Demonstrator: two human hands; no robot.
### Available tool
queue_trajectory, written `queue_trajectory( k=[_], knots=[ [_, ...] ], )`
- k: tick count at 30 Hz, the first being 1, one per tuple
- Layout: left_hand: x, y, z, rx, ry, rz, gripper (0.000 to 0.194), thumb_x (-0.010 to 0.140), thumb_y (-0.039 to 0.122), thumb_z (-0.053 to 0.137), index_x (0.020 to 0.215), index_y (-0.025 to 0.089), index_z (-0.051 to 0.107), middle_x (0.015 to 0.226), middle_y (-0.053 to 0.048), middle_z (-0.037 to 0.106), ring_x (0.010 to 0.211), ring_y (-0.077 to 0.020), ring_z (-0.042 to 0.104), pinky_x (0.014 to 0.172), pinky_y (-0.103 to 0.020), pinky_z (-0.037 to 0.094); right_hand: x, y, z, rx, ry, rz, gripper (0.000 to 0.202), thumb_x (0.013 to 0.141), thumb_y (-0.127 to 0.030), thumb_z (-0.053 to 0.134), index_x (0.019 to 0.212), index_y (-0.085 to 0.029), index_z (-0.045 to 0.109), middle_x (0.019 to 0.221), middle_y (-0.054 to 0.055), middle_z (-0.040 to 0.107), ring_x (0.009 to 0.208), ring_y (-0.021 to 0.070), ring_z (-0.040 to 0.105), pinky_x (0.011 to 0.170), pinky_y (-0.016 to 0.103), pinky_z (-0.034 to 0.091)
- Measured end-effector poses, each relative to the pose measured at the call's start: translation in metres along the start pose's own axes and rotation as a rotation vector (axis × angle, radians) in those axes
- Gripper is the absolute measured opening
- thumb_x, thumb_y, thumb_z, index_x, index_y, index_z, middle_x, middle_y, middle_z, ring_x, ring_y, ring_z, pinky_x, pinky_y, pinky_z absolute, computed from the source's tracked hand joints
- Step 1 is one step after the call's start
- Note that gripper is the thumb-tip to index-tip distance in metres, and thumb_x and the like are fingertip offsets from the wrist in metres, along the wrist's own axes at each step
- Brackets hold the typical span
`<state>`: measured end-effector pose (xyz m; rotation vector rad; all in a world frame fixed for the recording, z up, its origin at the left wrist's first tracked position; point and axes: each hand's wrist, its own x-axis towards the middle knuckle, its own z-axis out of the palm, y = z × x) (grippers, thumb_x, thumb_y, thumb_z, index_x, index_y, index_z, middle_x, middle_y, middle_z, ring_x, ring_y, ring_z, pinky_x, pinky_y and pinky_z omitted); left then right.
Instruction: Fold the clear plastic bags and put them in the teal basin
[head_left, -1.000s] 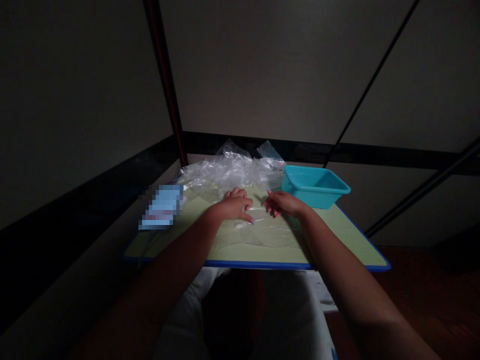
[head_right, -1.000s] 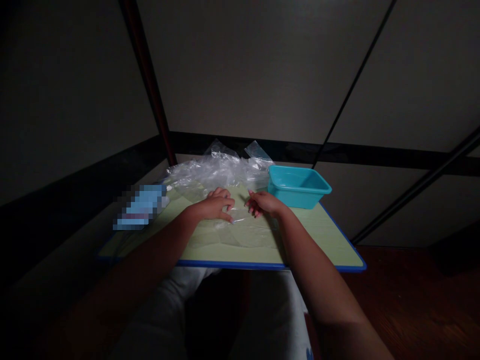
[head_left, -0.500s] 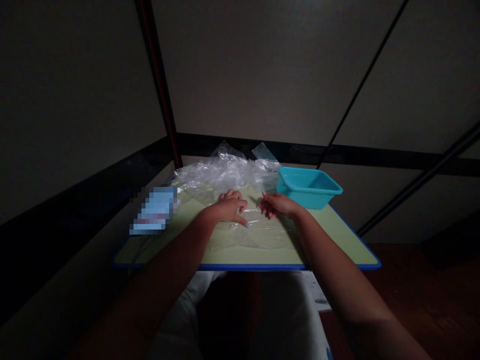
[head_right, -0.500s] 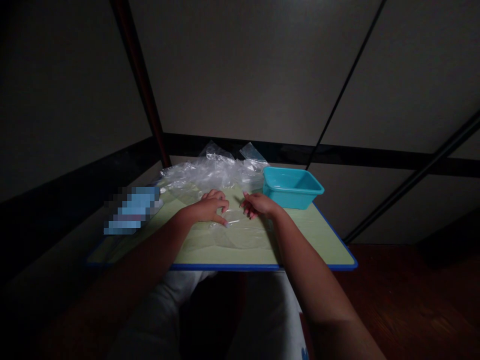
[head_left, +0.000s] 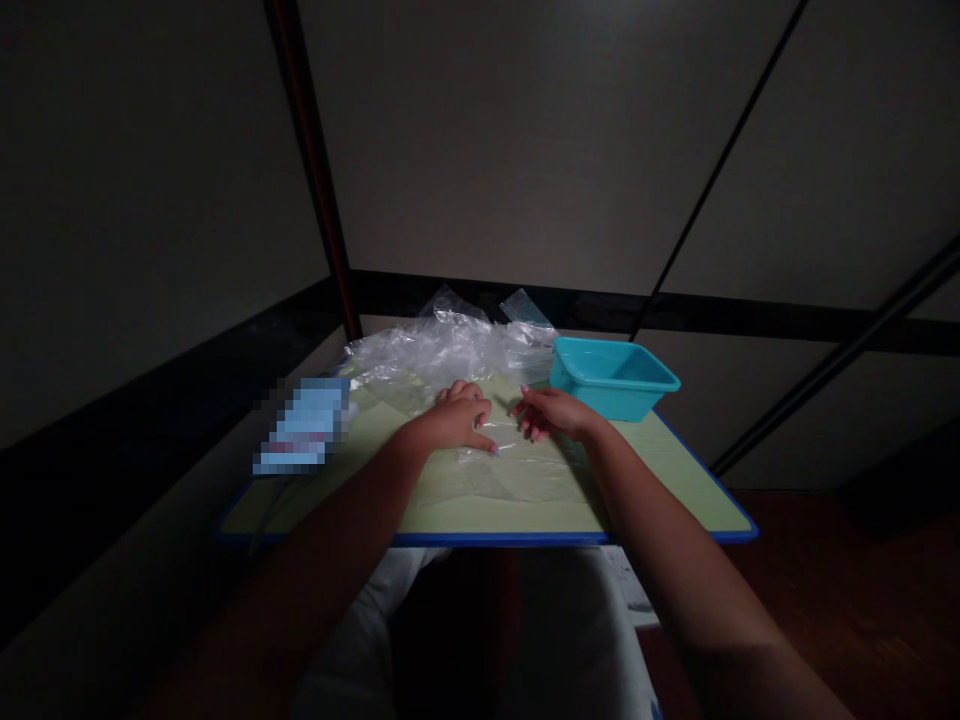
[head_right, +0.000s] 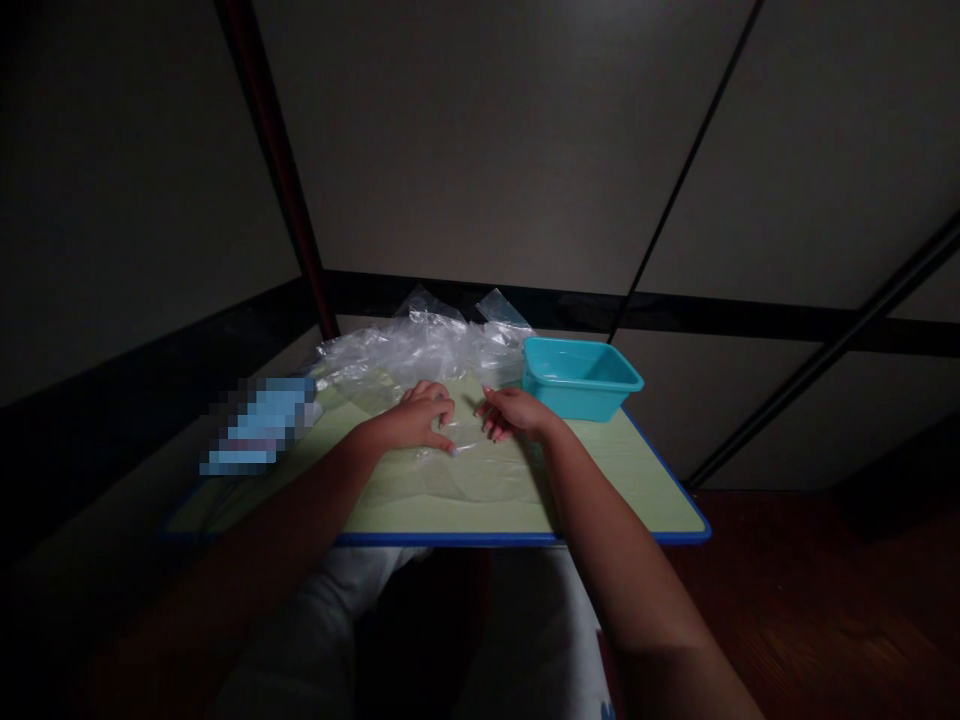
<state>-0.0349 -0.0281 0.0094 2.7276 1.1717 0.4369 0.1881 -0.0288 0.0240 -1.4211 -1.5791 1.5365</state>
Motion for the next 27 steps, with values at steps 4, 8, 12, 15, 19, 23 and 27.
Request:
queue_trajectory(
  k=[4, 8, 12, 15, 19, 23, 27],
  knots=[
    [-0.0014, -0.0007, 0.0003, 0.019, -0.011, 0.006, 0.047, 0.056, 0.058, 0.076, 0.077, 0.022, 0.054, 0.108, -0.002, 0.046, 0.109, -0.0251, 0.033, 0.091, -0.035, 0.028, -0.0035, -0.0031, 0.0006, 0.064, 0.022, -0.039, 0.046, 0.095, -0.045, 0.033, 0.084, -0.011, 0.062, 0.055, 0.004, 0.063, 0.041, 0.0109, 0.057, 0.039, 0.020, 0.046],
    [-0.0016, -0.0015, 0.0005, 0.032, -0.038, -0.007, 0.052, 0.054, 0.062, 0.075, 0.079, 0.022, 0.054, 0.109, -0.003, 0.045, 0.110, -0.0256, 0.032, 0.091, -0.035, 0.028, -0.0042, -0.0029, 0.0013, 0.125, -0.045, -0.075, 0.047, 0.096, -0.044, 0.029, 0.088, -0.011, 0.062, 0.058, 0.004, 0.064, 0.045, 0.0121, 0.059, 0.045, 0.022, 0.050],
    [-0.0013, -0.0019, 0.0012, 0.040, -0.044, -0.006, 0.052, 0.055, 0.063, 0.074, 0.080, 0.022, 0.054, 0.108, -0.003, 0.046, 0.109, -0.0252, 0.033, 0.090, -0.034, 0.030, -0.0008, 0.0008, 0.0023, 0.123, -0.074, -0.053, 0.045, 0.096, -0.043, 0.029, 0.090, -0.012, 0.060, 0.059, 0.004, 0.064, 0.046, 0.0134, 0.061, 0.046, 0.024, 0.051],
    [-0.0014, -0.0019, 0.0015, 0.037, -0.030, -0.006, 0.053, 0.054, 0.063, 0.075, 0.079, 0.021, 0.053, 0.109, -0.003, 0.046, 0.111, -0.0253, 0.033, 0.090, -0.034, 0.030, 0.0015, 0.0025, 0.0027, 0.117, -0.047, -0.039, 0.042, 0.097, -0.041, 0.030, 0.088, -0.012, 0.059, 0.057, 0.004, 0.063, 0.044, 0.0136, 0.060, 0.045, 0.025, 0.051],
    [-0.0017, -0.0018, 0.0016, 0.022, -0.027, -0.002, 0.051, 0.058, 0.064, 0.072, 0.080, 0.021, 0.054, 0.109, -0.003, 0.047, 0.113, -0.0251, 0.033, 0.092, -0.034, 0.029, 0.0021, 0.0017, 0.0020, 0.128, -0.009, -0.065, 0.041, 0.096, -0.041, 0.031, 0.088, -0.013, 0.058, 0.056, 0.002, 0.061, 0.043, 0.0132, 0.059, 0.042, 0.024, 0.050],
    [-0.0014, -0.0028, 0.0022, 0.012, -0.018, -0.004, 0.051, 0.059, 0.064, 0.071, 0.080, 0.021, 0.054, 0.109, -0.004, 0.047, 0.113, -0.0250, 0.033, 0.092, -0.034, 0.029, 0.0017, 0.0008, 0.0015, 0.079, 0.055, -0.057, 0.041, 0.096, -0.042, 0.032, 0.086, -0.012, 0.058, 0.054, 0.002, 0.060, 0.042, 0.0125, 0.058, 0.041, 0.023, 0.049],
    [-0.0012, -0.0036, 0.0031, -0.006, -0.006, 0.001, 0.051, 0.056, 0.062, 0.074, 0.079, 0.021, 0.055, 0.108, -0.003, 0.048, 0.112, -0.0253, 0.034, 0.092, -0.034, 0.030, 0.0009, 0.0005, 0.0001, 0.064, 0.076, -0.071, 0.040, 0.095, -0.044, 0.035, 0.086, -0.012, 0.059, 0.054, 0.002, 0.060, 0.039, 0.0107, 0.054, 0.039, 0.021, 0.047]
  ],
)
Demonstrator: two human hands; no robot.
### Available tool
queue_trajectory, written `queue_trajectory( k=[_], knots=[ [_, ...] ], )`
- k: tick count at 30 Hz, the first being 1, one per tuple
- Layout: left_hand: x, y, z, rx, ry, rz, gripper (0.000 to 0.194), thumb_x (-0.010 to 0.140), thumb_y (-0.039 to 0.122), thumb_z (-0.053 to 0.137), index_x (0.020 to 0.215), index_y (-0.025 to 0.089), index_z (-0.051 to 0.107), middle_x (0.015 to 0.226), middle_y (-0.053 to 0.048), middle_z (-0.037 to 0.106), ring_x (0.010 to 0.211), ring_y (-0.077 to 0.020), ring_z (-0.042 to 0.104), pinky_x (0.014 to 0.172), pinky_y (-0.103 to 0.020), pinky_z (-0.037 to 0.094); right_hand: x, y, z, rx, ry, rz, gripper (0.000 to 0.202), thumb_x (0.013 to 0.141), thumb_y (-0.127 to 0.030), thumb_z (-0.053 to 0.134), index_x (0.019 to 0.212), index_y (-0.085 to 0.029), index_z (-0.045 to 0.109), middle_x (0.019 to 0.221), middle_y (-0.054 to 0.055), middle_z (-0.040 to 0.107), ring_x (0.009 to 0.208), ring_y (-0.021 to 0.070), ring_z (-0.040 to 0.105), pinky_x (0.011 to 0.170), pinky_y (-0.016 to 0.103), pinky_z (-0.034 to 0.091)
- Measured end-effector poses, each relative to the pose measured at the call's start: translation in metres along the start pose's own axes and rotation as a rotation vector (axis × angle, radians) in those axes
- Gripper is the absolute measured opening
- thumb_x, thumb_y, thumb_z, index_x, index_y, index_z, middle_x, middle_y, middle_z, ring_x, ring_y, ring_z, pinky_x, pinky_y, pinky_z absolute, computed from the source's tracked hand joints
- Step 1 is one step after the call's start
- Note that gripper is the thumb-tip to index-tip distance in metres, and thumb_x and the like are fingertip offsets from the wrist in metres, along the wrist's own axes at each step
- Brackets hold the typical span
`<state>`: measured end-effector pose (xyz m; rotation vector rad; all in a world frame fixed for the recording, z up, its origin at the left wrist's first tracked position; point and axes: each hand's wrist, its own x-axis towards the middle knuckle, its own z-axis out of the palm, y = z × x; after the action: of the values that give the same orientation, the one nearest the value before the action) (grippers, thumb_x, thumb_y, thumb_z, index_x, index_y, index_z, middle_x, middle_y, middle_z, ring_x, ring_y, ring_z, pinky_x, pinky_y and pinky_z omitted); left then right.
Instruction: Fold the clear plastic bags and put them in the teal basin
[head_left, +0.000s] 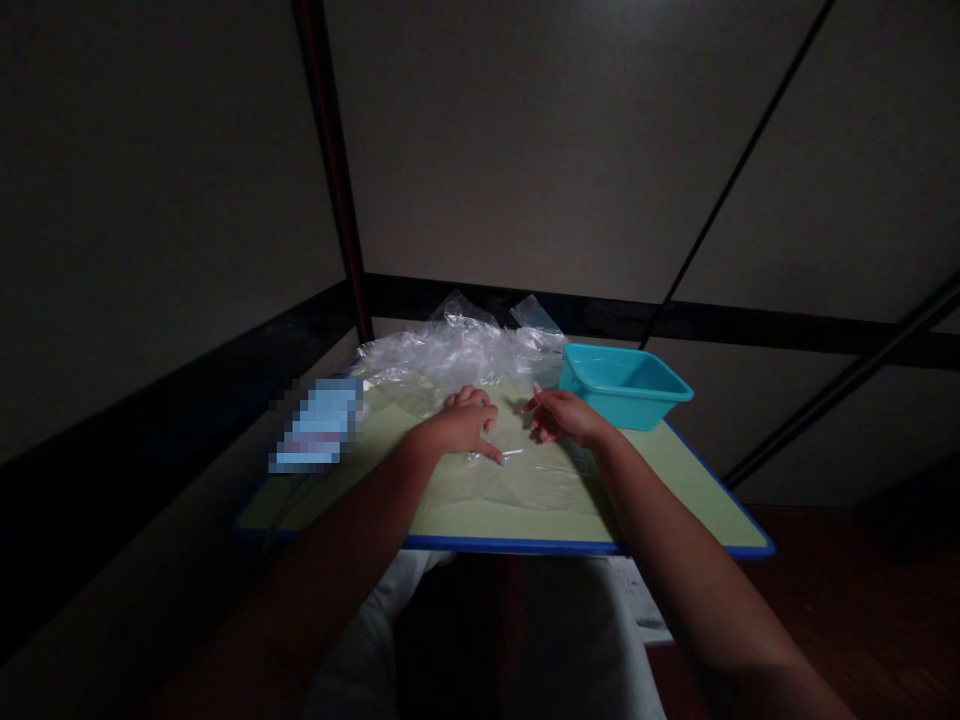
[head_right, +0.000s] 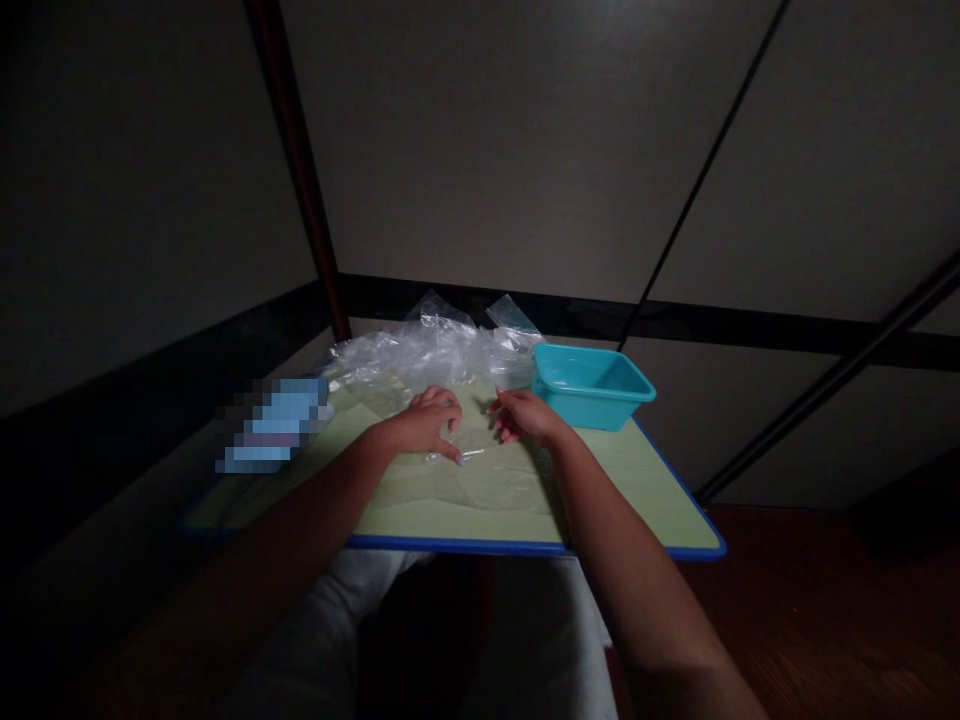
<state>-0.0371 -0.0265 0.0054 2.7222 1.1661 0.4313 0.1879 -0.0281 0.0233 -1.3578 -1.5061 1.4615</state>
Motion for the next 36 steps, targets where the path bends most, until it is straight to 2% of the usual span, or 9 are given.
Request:
queue_trajectory(
  k=[5, 9, 12, 14, 17, 22, 25, 30, 36],
  knots=[
    [0.001, 0.003, -0.003, -0.091, 0.051, 0.015, 0.043, 0.061, 0.057, 0.073, 0.076, 0.020, 0.057, 0.104, -0.004, 0.052, 0.110, -0.0250, 0.036, 0.091, -0.034, 0.032, 0.000, 0.000, -0.003, -0.026, 0.025, -0.010, 0.041, 0.094, -0.045, 0.036, 0.085, -0.013, 0.059, 0.055, 0.002, 0.060, 0.038, 0.0105, 0.053, 0.037, 0.021, 0.046],
    [0.007, 0.005, -0.008, -0.248, 0.228, 0.035, 0.035, 0.080, 0.054, 0.056, 0.073, 0.019, 0.057, 0.089, -0.005, 0.055, 0.100, -0.0220, 0.043, 0.090, -0.033, 0.034, 0.001, 0.002, -0.003, -0.065, 0.015, 0.000, 0.039, 0.094, -0.044, 0.037, 0.086, -0.013, 0.058, 0.053, 0.002, 0.060, 0.040, 0.0119, 0.055, 0.040, 0.022, 0.048],
    [0.013, 0.005, -0.012, -0.543, 0.330, -0.061, 0.047, 0.088, 0.057, 0.035, 0.070, 0.018, 0.054, 0.077, -0.004, 0.055, 0.083, -0.0184, 0.051, 0.081, -0.031, 0.040, 0.002, 0.003, -0.003, -0.052, 0.020, -0.021, 0.039, 0.094, -0.044, 0.037, 0.086, -0.013, 0.058, 0.055, 0.002, 0.061, 0.041, 0.0118, 0.056, 0.040, 0.022, 0.048],
    [0.015, 0.005, -0.014, -0.788, 0.333, -0.184, 0.056, 0.089, 0.062, 0.024, 0.069, 0.017, 0.052, 0.072, -0.004, 0.055, 0.070, -0.0158, 0.053, 0.068, -0.028, 0.042, 0.002, 0.004, -0.003, -0.045, 0.012, -0.022, 0.040, 0.094, -0.045, 0.036, 0.086, -0.013, 0.059, 0.055, 0.002, 0.061, 0.040, 0.0116, 0.056, 0.040, 0.022, 0.048],
    [0.015, 0.006, -0.018, -1.081, 0.274, -0.318, 0.062, 0.087, 0.068, 0.019, 0.069, 0.017, 0.049, 0.069, -0.004, 0.056, 0.058, -0.0129, 0.053, 0.053, -0.023, 0.039, 0.003, 0.005, -0.003, -0.059, -0.005, -0.021, 0.040, 0.094, -0.046, 0.038, 0.086, -0.013, 0.059, 0.054, 0.002, 0.060, 0.040, 0.0118, 0.056, 0.039, 0.022, 0.047],
    [0.011, 0.009, -0.023, -1.328, 0.156, -0.378, 0.065, 0.082, 0.075, 0.019, 0.070, 0.017, 0.048, 0.066, -0.003, 0.055, 0.051, -0.0113, 0.051, 0.046, -0.022, 0.038, 0.005, 0.006, -0.004, -0.074, 0.008, -0.068, 0.041, 0.092, -0.048, 0.040, 0.086, -0.013, 0.060, 0.056, 0.002, 0.061, 0.039, 0.0103, 0.053, 0.038, 0.021, 0.045],
    [0.008, 0.011, -0.024, -1.344, 0.044, -0.378, 0.067, 0.080, 0.076, 0.018, 0.072, 0.017, 0.049, 0.066, -0.003, 0.055, 0.051, -0.0123, 0.053, 0.046, -0.023, 0.040, 0.004, 0.005, -0.004, -0.169, 0.053, -0.122, 0.044, 0.091, -0.052, 0.039, 0.084, -0.013, 0.059, 0.053, 0.000, 0.058, 0.036, 0.0085, 0.048, 0.035, 0.020, 0.039],
    [0.006, 0.015, -0.022, -1.255, -0.139, -0.359, 0.068, 0.080, 0.077, 0.018, 0.079, 0.017, 0.050, 0.070, -0.004, 0.058, 0.054, -0.0155, 0.059, 0.042, -0.022, 0.036, -0.006, -0.001, -0.012, -0.363, 0.053, -0.089, 0.056, 0.085, -0.063, 0.041, 0.060, -0.015, 0.054, 0.038, -0.003, 0.044, 0.028, 0.0066, 0.035, 0.030, 0.020, 0.026],
    [0.004, 0.013, -0.019, -1.170, -0.284, -0.378, 0.072, 0.078, 0.078, 0.014, 0.082, 0.016, 0.050, 0.077, -0.007, 0.061, 0.060, -0.0194, 0.065, 0.038, -0.019, 0.026, -0.024, -0.009, -0.034, -0.768, -0.052, 0.062, 0.067, 0.084, -0.070, 0.029, 0.058, -0.015, 0.056, 0.039, -0.003, 0.040, 0.031, 0.0078, 0.037, 0.034, 0.021, 0.029]
  ],
)
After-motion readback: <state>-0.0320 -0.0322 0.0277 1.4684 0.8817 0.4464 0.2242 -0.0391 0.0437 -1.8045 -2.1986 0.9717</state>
